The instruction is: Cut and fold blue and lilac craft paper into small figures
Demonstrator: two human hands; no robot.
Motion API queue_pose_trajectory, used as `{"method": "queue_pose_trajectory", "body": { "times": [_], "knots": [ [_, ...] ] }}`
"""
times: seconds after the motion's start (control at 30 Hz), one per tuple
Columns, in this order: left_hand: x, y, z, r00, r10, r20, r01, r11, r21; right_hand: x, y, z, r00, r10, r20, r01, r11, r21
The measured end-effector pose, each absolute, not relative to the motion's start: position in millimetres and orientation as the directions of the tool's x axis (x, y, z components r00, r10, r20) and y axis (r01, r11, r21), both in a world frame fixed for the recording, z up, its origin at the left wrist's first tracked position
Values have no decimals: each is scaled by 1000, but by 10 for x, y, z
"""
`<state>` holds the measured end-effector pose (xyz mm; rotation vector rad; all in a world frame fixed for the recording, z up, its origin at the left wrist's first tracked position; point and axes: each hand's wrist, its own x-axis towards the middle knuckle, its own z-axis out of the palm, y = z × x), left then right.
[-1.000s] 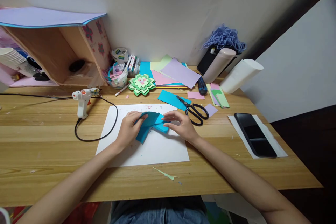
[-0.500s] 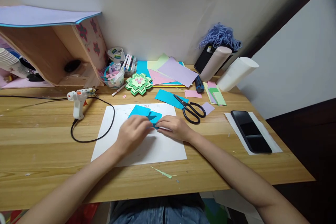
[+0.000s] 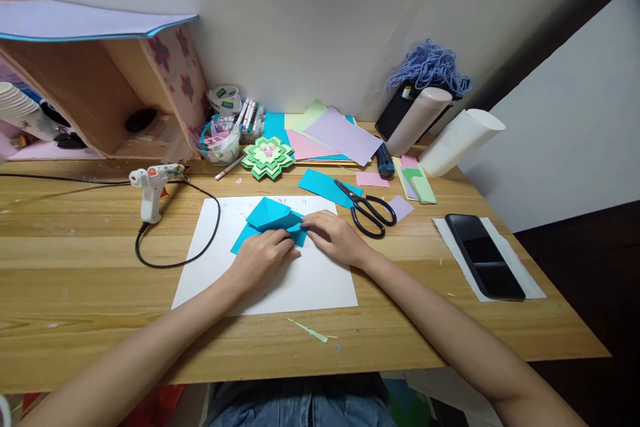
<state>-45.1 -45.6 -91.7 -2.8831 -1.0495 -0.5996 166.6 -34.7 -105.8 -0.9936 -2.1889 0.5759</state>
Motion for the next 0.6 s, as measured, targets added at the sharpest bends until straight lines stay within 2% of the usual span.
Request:
{"method": "queue_pose_trajectory", "body": {
  "times": [0.13, 0.3, 0.6],
  "knots": [
    [-447, -460, -952, 680, 598, 424, 631, -772, 77, 1693, -367, -1025, -566, 737, 369, 480, 659, -579],
    [-428, -472, -923, 685, 591, 426, 635, -771, 50, 1719, -362, -992, -603, 705, 374, 467, 692, -551],
    [-438, -473, -814, 721, 635, 276, 637, -765, 97, 1735, -351, -989, -649, 649, 396, 404, 736, -544]
  ]
}}
